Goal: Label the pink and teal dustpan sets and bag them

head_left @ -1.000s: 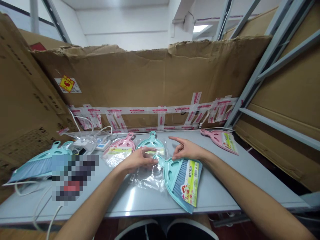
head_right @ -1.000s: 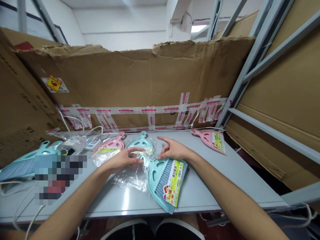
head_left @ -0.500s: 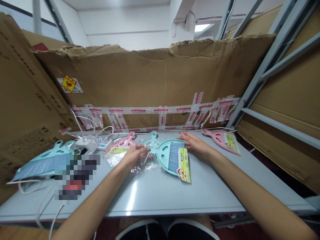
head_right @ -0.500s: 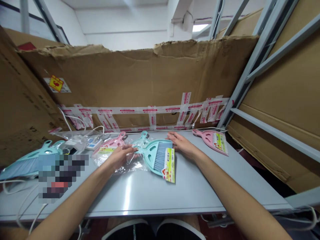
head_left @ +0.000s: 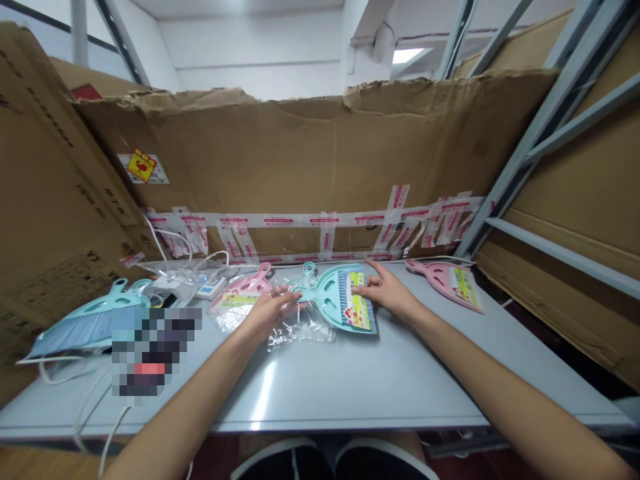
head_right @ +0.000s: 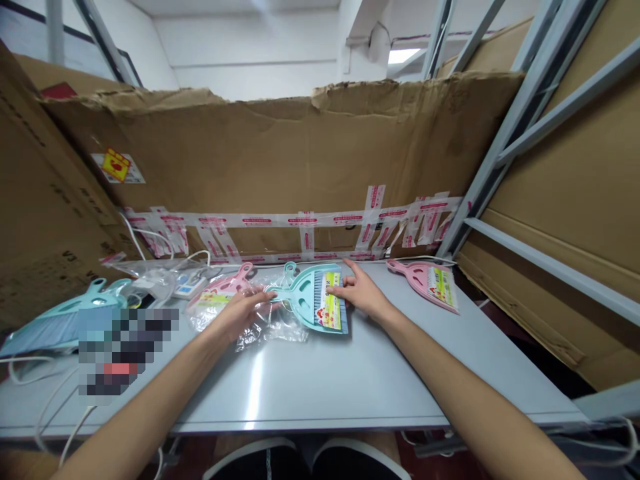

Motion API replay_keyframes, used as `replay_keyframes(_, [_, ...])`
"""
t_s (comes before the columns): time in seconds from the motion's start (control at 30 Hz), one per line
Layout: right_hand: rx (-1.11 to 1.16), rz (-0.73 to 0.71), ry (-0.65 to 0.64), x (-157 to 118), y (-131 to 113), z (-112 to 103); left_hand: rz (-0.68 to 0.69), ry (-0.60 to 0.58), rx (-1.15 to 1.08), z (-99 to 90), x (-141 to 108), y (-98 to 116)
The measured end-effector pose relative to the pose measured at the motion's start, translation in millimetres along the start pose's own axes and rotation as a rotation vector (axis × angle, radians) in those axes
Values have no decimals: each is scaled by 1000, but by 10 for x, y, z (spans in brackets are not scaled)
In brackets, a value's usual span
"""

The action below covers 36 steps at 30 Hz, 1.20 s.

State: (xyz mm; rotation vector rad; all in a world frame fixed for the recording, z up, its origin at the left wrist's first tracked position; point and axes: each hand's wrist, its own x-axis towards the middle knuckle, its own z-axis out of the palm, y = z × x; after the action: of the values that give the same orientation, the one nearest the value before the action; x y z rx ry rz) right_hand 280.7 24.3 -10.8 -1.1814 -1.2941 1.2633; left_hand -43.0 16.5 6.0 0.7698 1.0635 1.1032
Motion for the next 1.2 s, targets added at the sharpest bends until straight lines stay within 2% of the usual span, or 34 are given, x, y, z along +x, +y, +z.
replay_keyframes(0.1, [-15,-82,47,-16,15,72,1,-48,-15,8,1,-8])
replay_keyframes(0.27, [-1,-157,4,-64,-55,99,-10,27,-50,26,8,28])
replay_keyframes(0.47, [16,-70,-122,-101,-185,-45,12,46,-71,29,0,58])
replay_keyframes(0.57, [16,-96,-155,-108,-200,-73,19,29,-75,18,-1,46])
replay_keyframes(0.83, [27,-90,-191,-132,-205,-27,-4,-144,19,-18,-49,66])
replay_keyframes(1.0, [15,-95,-230,-153,-233,-17,-5,-168,-13,-49,-72,120])
replay_keyframes(1.2, [48,-43,-313,-181,-218,24,-158,-269,-120,-51,-152,226])
